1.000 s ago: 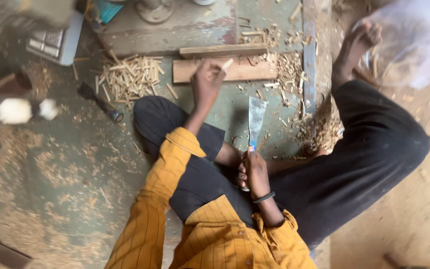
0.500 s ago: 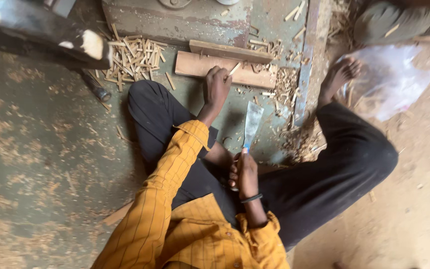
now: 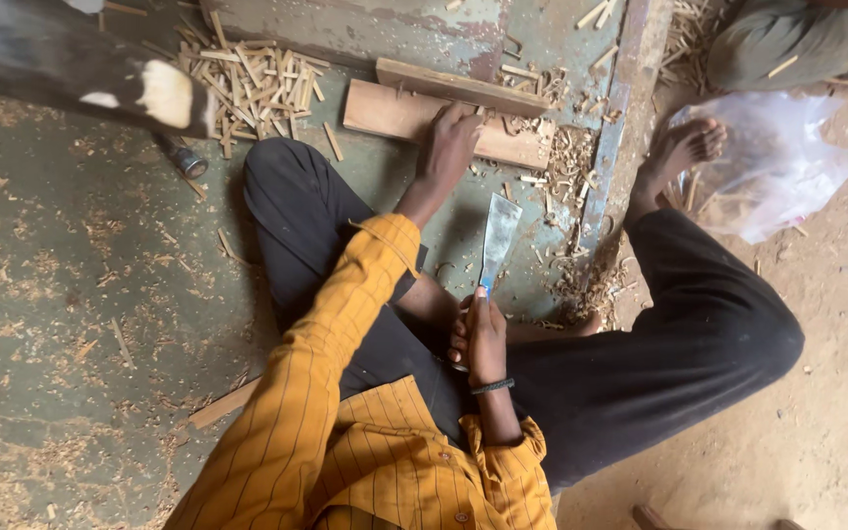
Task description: The person sits on the workshop floor and uses a wide chisel to shave thin slivers off small wood pieces, producing piles of wood shavings and thin sticks around the work area. They reposition the wood pieces and continue shaving throughout the episode.
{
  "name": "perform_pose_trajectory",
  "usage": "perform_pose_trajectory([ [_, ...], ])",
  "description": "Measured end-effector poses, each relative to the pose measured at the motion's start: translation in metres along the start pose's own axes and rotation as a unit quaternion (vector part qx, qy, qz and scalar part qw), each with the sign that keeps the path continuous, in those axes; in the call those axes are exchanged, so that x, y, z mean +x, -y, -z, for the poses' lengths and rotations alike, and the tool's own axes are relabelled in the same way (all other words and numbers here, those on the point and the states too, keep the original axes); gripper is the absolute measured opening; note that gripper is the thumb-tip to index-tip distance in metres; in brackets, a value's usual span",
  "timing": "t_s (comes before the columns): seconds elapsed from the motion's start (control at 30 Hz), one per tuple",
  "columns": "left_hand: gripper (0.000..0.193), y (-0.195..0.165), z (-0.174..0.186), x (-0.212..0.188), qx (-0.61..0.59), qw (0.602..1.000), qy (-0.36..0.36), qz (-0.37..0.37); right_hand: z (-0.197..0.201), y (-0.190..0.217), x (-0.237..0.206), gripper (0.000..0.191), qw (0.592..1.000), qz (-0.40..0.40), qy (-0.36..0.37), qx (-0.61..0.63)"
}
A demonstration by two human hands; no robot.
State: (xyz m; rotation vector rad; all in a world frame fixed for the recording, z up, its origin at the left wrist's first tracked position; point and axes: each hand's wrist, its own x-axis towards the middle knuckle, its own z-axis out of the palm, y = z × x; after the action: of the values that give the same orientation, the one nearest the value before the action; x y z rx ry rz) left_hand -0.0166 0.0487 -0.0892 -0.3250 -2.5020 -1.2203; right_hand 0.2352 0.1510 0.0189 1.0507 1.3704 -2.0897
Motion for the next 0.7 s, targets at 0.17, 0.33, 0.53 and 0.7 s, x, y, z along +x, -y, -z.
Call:
perform_pose_trajectory([
  [0.17,0.020,0.009,-0.007,-0.001,0.014,0.996,0.024,0.080,-0.001,0.000,0.001,0.039,1.000,0.004,0.009,-0.003],
  [0.33,0.016,0.011,-0.005,0.009,0.025,0.997,-0.010,0.078,-0.001,-0.001,0.002,0.037,1.000,0.006,0.002,-0.010],
  [0.53,0.006,0.017,0.001,0.012,0.045,0.996,-0.012,0.072,-0.001,-0.002,0.000,0.038,0.999,0.026,-0.004,-0.034],
  [0.7,0.012,0.018,0.007,0.011,0.000,0.997,0.008,0.081,-0.006,0.003,-0.001,0.032,0.998,0.035,-0.004,-0.046],
])
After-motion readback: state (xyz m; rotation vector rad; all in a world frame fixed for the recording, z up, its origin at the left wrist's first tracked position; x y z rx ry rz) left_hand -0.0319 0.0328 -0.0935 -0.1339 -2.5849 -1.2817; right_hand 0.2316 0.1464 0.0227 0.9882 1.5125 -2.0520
